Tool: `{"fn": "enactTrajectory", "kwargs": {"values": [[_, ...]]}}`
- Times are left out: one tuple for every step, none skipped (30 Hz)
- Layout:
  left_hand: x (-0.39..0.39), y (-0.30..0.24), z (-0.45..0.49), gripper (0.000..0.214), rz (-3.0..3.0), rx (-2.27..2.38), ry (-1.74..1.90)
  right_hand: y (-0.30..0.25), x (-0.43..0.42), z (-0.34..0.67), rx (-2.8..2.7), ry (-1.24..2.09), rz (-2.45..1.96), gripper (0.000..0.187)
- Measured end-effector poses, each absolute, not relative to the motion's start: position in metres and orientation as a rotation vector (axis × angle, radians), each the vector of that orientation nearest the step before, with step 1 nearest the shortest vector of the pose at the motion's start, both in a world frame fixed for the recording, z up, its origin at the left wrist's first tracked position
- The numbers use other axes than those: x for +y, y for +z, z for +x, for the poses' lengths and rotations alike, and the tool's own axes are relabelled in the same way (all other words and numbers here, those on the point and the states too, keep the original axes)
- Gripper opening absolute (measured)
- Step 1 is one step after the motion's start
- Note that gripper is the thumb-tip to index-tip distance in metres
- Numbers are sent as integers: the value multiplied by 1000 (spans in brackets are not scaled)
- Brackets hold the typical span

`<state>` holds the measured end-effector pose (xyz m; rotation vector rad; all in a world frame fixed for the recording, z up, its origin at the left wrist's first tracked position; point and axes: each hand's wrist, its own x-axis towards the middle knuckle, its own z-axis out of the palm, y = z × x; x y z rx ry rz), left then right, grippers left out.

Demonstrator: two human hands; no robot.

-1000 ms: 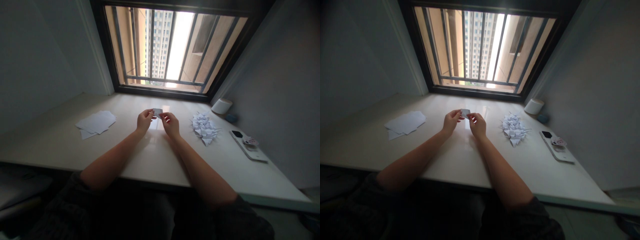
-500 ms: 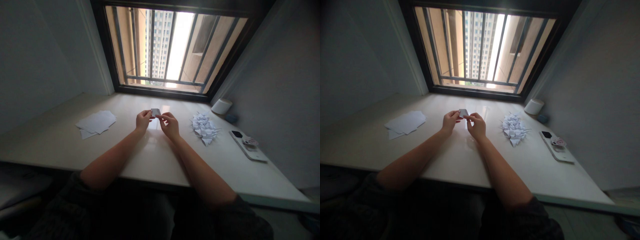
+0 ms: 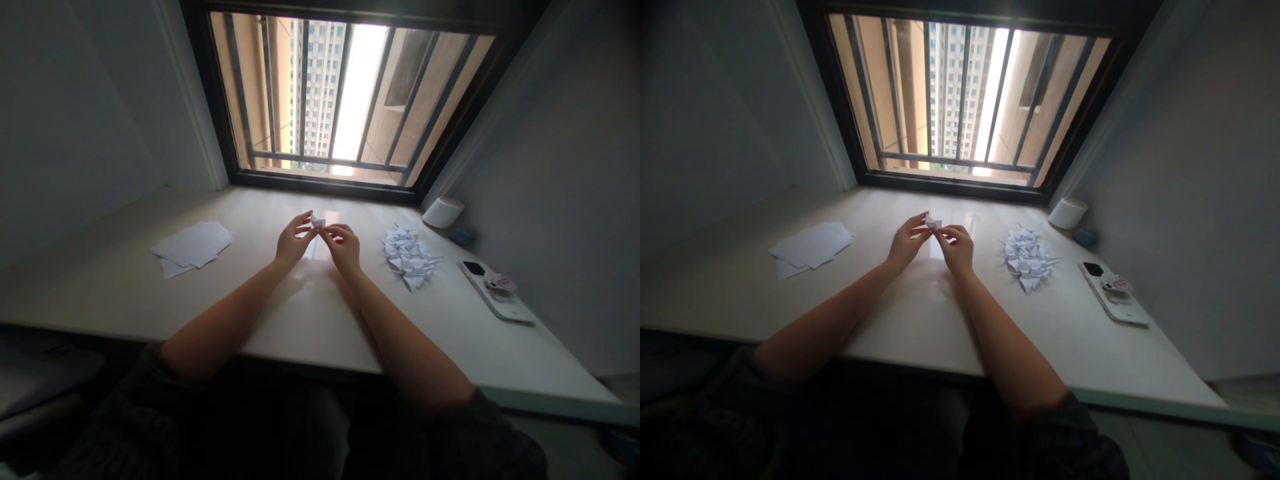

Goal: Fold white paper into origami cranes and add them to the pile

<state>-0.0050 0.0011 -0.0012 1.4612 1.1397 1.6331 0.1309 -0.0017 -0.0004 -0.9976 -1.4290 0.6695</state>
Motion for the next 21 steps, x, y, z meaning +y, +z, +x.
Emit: {"fn": "enactTrajectory", "kwargs": {"values": [[2,-2,-5,51,1459,1112,1641,0,-1,131,-1404,704,-993,30],[2,-2,-5,50,1446,1082,1644,0,-1,131,-1383,736,-990,31],[3,-3,-6,49,1431,1051,1647,0,0,131,-1367,765,-987,32],[3,-3,-6,49,1417,1022,1649,-1,1,131,-1354,794,-983,33],[3,-4,-6,49,1406,999,1651,-2,2,131,-1346,820,-980,34],[4,-4,-6,49,1399,981,1656,-3,3,131,-1342,843,-977,35],[4,-4,-6,49,1395,970,1663,-4,4,131,-1338,859,-975,36],[4,-4,-6,49,1391,964,1668,-6,5,131,-1337,871,-971,37],[4,-4,-6,49,1389,962,1671,-7,7,131,-1338,880,-964,38],[4,-4,-6,49,1386,962,1671,-8,8,131,-1340,886,-955,37],[3,-4,-5,49,1383,962,1672,-9,9,131,-1341,891,-943,37],[3,-3,-5,49,1379,961,1670,-10,9,131,-1341,896,-933,36],[2,-3,-5,49,1375,958,1664,-10,9,131,-1342,900,-926,36],[2,-2,-5,50,1368,952,1658,-10,9,131,-1343,902,-923,35],[1,-1,-4,51,1360,947,1650,-10,9,130,-1343,898,-923,34],[1,0,-4,52,1353,946,1643,-10,9,130,-1345,891,-926,34],[0,1,-3,52,1346,951,1638,-9,8,130,-1348,882,-929,33],[-1,1,-3,52,1342,963,1638,-9,8,130,-1352,870,-931,32],[-1,2,-2,52,1342,982,1642,-8,7,130,-1357,856,-933,31],[-2,2,-2,52,1345,1005,1651,-8,7,130,-1363,840,-936,30],[-2,3,-1,51,1352,1026,1664,-7,6,130,-1367,823,-941,29]]}}
